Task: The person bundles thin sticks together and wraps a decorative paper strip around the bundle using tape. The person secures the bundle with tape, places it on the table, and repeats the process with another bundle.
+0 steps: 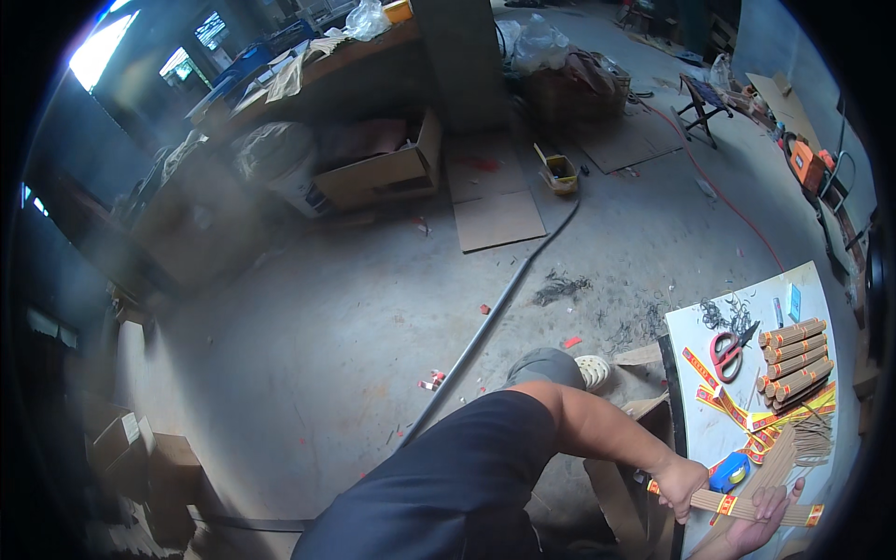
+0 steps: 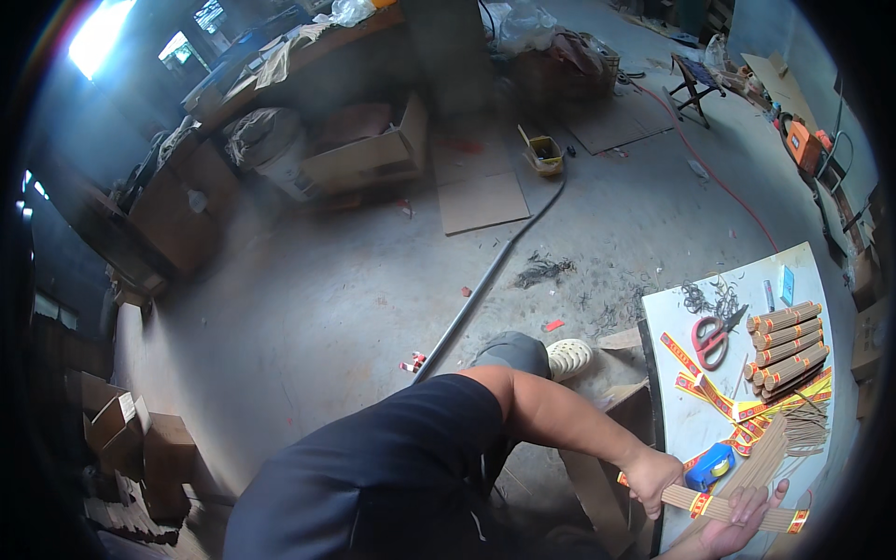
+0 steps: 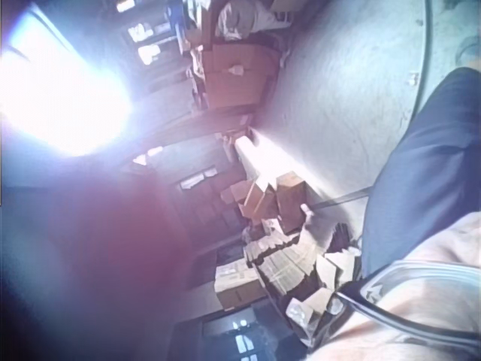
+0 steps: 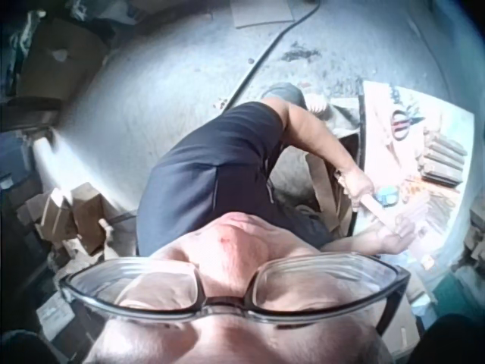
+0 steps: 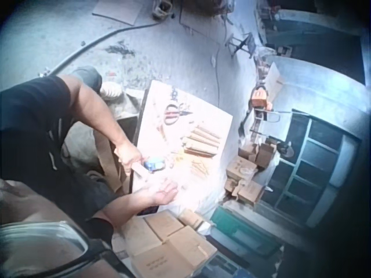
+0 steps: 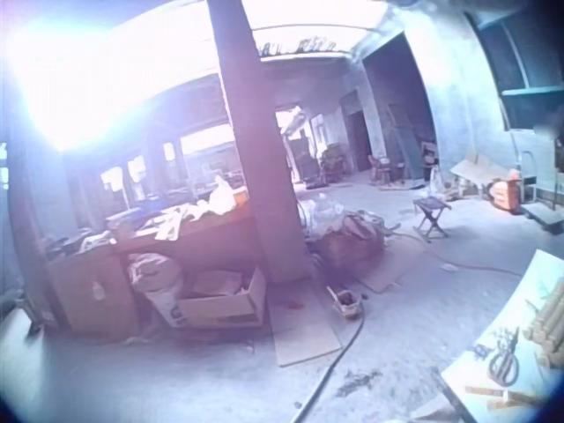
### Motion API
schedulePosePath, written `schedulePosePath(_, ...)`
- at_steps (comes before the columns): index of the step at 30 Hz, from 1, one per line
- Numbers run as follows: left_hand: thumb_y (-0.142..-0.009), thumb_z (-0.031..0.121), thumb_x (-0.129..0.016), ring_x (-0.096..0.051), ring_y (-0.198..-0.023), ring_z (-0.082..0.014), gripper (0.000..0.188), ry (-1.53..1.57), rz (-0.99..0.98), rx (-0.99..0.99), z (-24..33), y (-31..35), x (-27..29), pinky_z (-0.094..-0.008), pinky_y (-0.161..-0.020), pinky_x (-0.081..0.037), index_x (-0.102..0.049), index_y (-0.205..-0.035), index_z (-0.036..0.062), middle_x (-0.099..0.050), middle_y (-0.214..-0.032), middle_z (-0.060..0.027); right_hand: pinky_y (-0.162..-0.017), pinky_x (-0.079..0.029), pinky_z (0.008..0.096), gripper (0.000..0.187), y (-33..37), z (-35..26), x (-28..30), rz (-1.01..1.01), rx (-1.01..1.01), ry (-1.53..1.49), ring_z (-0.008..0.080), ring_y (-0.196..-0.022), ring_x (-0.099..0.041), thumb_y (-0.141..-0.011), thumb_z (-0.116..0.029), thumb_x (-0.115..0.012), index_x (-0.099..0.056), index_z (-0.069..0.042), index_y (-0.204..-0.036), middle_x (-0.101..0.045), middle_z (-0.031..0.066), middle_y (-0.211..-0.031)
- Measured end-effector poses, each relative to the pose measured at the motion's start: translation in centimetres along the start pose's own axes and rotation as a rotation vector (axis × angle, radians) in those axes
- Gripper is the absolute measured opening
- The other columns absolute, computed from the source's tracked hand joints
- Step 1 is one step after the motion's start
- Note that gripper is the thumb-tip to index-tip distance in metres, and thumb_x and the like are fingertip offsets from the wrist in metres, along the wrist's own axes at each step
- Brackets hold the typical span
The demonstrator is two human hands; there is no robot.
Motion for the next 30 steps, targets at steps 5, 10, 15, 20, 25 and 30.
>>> schedulePosePath(5,-0.084,0.008,-0.088,-0.060,-0.050,-0.0167,0.028,0.252,-0.169,0.160,-1.4,-0.5,-0.7,-0.0334,-0.045,-0.051,-0.061,-0.075,0.0030,-0.056,-0.059,-0.0045,-0.059,-0.040,0.0210,0.042,0.7,0.7,3.7,-0.057,-0.070,-0.176,0.0033,-0.057,-0.039,-0.113,-0.016,-0.054,-0.042,0.001,-0.149,-0.040,-0.0045,-0.073)
schedulePosePath(10,-0.092,0.020,-0.081,-0.067,-0.064,-0.0176,0.024,-0.151,0.198,0.201,-0.2,0.3,0.0,-0.0358,-0.063,-0.055,-0.071,-0.096,-0.0015,-0.068,-0.071,-0.0095,-0.074,-0.045,0.0316,0.048,-0.3,3.0,-1.5,0.228,-0.108,0.010,0.0098,-0.076,-0.045,-0.107,-0.020,-0.060,-0.045,-0.004,-0.151,-0.044,-0.0020,-0.084)
schedulePosePath(15,-0.093,0.020,-0.084,-0.063,-0.068,-0.0113,0.024,-0.237,0.229,0.172,-1.5,-1.0,-1.1,-0.0335,-0.065,-0.053,-0.068,-0.089,0.0020,-0.068,-0.071,-0.0057,-0.064,-0.052,0.0293,0.038,-0.1,2.8,-1.9,0.233,-0.231,0.047,0.0093,-0.059,-0.052,-0.100,-0.015,-0.071,-0.060,-0.006,-0.135,-0.050,-0.0031,-0.072)
schedulePosePath(20,-0.095,0.026,-0.086,-0.052,-0.051,-0.0065,0.035,-0.004,-0.008,0.449,1.6,-2.3,-2.5,-0.0270,-0.050,-0.043,-0.061,-0.081,0.0062,-0.055,-0.058,0.0025,-0.061,-0.051,0.0289,0.031,1.4,0.5,-0.1,0.281,-0.182,0.008,0.0065,-0.057,-0.049,-0.102,-0.016,-0.070,-0.061,-0.006,-0.129,-0.050,-0.0044,-0.072)
schedulePosePath(25,-0.106,0.031,-0.070,-0.061,-0.077,-0.0174,0.041,-0.267,-0.015,0.094,2.6,-3.4,-2.4,-0.0365,-0.072,-0.051,-0.054,-0.127,0.0003,-0.062,-0.084,-0.0089,-0.087,-0.056,0.0386,0.058,1.0,-1.6,1.3,0.308,-0.080,0.073,0.0167,-0.090,-0.066,-0.105,-0.035,-0.069,-0.046,-0.008,-0.152,-0.065,0.0045,-0.097)
schedulePosePath(30,-0.111,0.029,-0.064,-0.049,-0.069,-0.0079,0.032,-0.185,0.343,0.064,4.1,-5.7,-0.7,-0.0296,-0.061,-0.044,-0.057,-0.121,-0.0010,-0.056,-0.078,-0.0013,-0.114,-0.045,0.0544,0.076,0.6,-3.1,2.5,0.572,-0.014,0.461,0.0371,-0.145,-0.051,-0.110,-0.046,-0.060,-0.030,-0.007,-0.167,-0.053,0.0235,-0.155)
Point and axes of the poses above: each hand's wrist, its own y-axis away from the middle knuckle, its own x-axis out of the back of the hand, z = x × y, the point moved 2 cm from there along -y, towards the middle knuckle
